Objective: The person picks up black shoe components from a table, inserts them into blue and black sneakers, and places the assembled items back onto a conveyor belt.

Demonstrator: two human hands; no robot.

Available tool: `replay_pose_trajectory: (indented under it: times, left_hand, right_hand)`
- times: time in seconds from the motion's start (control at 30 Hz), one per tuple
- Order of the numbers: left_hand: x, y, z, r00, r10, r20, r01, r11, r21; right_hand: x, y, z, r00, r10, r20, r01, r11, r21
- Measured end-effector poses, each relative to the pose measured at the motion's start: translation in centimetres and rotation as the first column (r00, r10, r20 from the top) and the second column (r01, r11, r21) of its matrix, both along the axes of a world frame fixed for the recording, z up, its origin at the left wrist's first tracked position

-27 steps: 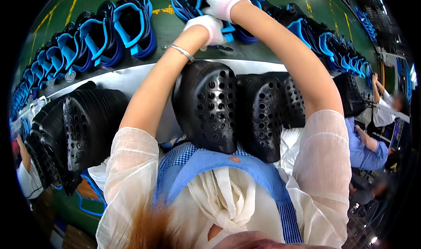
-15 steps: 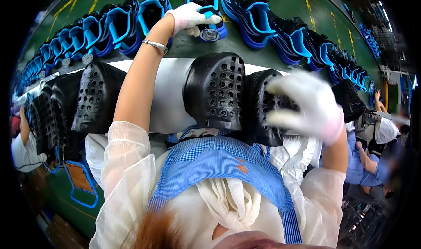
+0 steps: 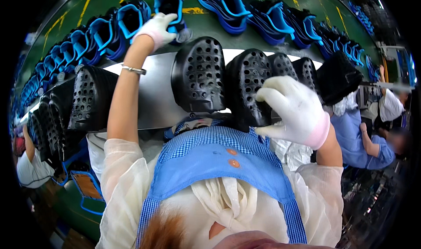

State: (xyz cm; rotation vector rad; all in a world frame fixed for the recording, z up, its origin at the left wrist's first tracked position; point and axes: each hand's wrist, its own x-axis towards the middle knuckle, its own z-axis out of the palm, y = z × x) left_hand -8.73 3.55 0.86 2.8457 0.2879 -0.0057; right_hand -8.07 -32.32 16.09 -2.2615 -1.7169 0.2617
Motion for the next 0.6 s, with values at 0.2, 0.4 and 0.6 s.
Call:
replay_pose_trajectory:
  times: [0.2, 0.4, 0.6]
  left_hand:
    - [-1.7, -2.2, 5.7, 0.971, -0.081, 0.227, 0.110, 0.987, -0.118]
    - [-0.5, -7.9, 8.6, 0.874, -0.330, 0.357, 0.306, -0.198, -0.931]
    - [-1.2, -9.5, 10.6, 0.899, -0.168, 0.404, 0.343, -0.303, -0.889]
  right_hand:
    - [0.9, -0.4, 3.0, 0.992, 0.042, -0.115, -0.037, 0.998, 0.047]
    - [1.2, 0.9, 5.7, 1.000, 0.001, 0.024, -0.008, 0.953, 0.304]
    - [3.7, 3.2, 3.3, 0.998, 0.054, 0.010, -0.054, 0.937, 0.346]
